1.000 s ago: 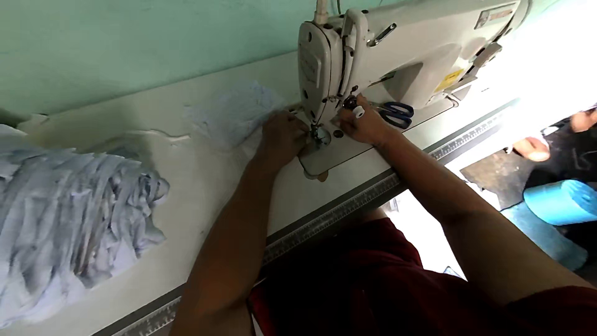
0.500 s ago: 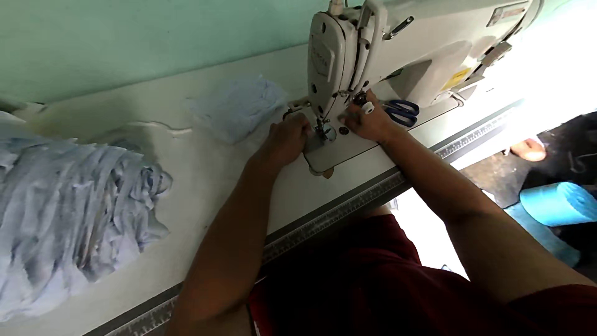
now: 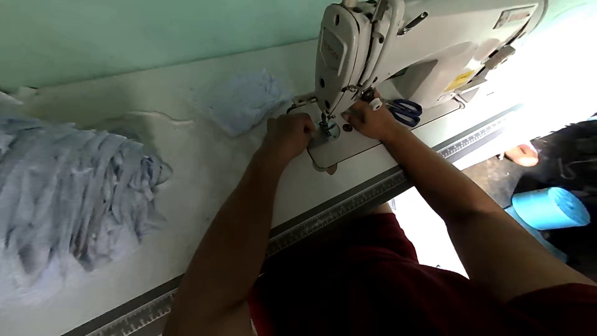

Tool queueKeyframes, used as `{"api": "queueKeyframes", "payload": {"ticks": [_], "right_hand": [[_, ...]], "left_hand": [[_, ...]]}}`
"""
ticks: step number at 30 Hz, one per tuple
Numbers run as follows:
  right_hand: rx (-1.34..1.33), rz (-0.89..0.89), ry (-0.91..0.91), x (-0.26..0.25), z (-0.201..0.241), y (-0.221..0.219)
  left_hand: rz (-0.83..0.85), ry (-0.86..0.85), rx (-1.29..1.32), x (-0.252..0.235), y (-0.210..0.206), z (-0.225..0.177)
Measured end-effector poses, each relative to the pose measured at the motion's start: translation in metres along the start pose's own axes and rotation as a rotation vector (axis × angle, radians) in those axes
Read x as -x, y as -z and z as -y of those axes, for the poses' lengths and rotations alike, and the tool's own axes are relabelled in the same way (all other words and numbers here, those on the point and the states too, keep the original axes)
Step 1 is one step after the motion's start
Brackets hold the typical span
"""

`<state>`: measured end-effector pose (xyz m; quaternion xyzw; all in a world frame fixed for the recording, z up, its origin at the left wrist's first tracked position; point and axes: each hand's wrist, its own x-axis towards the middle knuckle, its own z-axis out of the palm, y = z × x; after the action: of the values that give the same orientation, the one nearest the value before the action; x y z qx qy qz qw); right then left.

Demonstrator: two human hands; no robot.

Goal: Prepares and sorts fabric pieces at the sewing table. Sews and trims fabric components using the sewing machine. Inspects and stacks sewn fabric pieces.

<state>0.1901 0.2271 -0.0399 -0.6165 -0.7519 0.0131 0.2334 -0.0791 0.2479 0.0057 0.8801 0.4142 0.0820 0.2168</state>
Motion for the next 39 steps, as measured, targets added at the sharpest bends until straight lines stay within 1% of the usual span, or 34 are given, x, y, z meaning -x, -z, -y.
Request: {"api": "queueKeyframes", "payload": {"ticks": [4,6,8,10,12,14,16,18,20,22,25,29,32,34,35,36,37,38,39], "right_hand": [[-0.016,0.005,-0.05,-0.001,-0.001,-0.001],[-0.082,0.005,-0.09,-0.001,0.005,0.001],[-0.151,0.055,-0.123,-0.006,0.008,0.002],[-0.193,0.129,-0.088,-0.013,0.007,0.0],[-0.206,0.145,-0.002,-0.019,0.006,-0.003],[-0.248,0.158,0.018,-0.025,0.005,-0.004],[-0.269,0.179,0.015,-0.031,0.015,-0.002],[-0.176,0.263,-0.058,-0.034,0.041,0.008],[-0.033,0.412,-0.172,-0.04,0.067,0.018],[0.016,0.465,-0.266,-0.044,0.086,0.022],[0.017,0.432,-0.27,-0.046,0.085,0.017],[-0.01,0.418,-0.267,-0.046,0.082,0.014],[-0.077,0.343,-0.208,-0.04,0.084,0.013],[-0.108,0.269,-0.197,-0.035,0.083,0.012],[-0.09,0.26,-0.202,-0.032,0.083,0.015],[-0.056,0.251,-0.18,-0.029,0.074,0.016],[-0.008,0.224,-0.121,-0.025,0.056,0.014],[0.031,0.223,-0.1,-0.019,0.042,0.016],[0.038,0.232,-0.107,-0.008,0.038,0.024]], "left_hand": [[-0.129,0.008,-0.086,-0.003,-0.007,0.005],[-0.159,0.023,-0.138,-0.003,-0.007,0.007],[-0.174,0.021,-0.138,-0.003,-0.006,0.01],[-0.18,-0.02,-0.079,-0.005,-0.007,0.014],[-0.183,-0.092,-0.002,-0.007,-0.011,0.017],[-0.188,-0.141,0.044,-0.011,-0.014,0.018],[-0.169,-0.142,0.057,-0.014,-0.015,0.017],[-0.156,-0.138,0.063,-0.015,-0.014,0.017],[-0.131,-0.119,0.057,-0.016,-0.013,0.016],[-0.11,-0.102,0.04,-0.018,-0.011,0.015],[-0.102,-0.089,0.021,-0.021,-0.012,0.017],[-0.136,-0.132,0.042,-0.023,-0.011,0.018],[-0.175,-0.208,0.076,-0.022,-0.011,0.023],[-0.152,-0.23,0.084,-0.018,-0.009,0.025],[-0.139,-0.238,0.079,-0.015,-0.007,0.025],[-0.13,-0.246,0.066,-0.012,-0.004,0.025],[-0.118,-0.248,0.047,-0.008,-0.001,0.025],[-0.119,-0.253,0.029,-0.005,0.002,0.024],[-0.128,-0.257,0.018,-0.003,0.006,0.022]]}}
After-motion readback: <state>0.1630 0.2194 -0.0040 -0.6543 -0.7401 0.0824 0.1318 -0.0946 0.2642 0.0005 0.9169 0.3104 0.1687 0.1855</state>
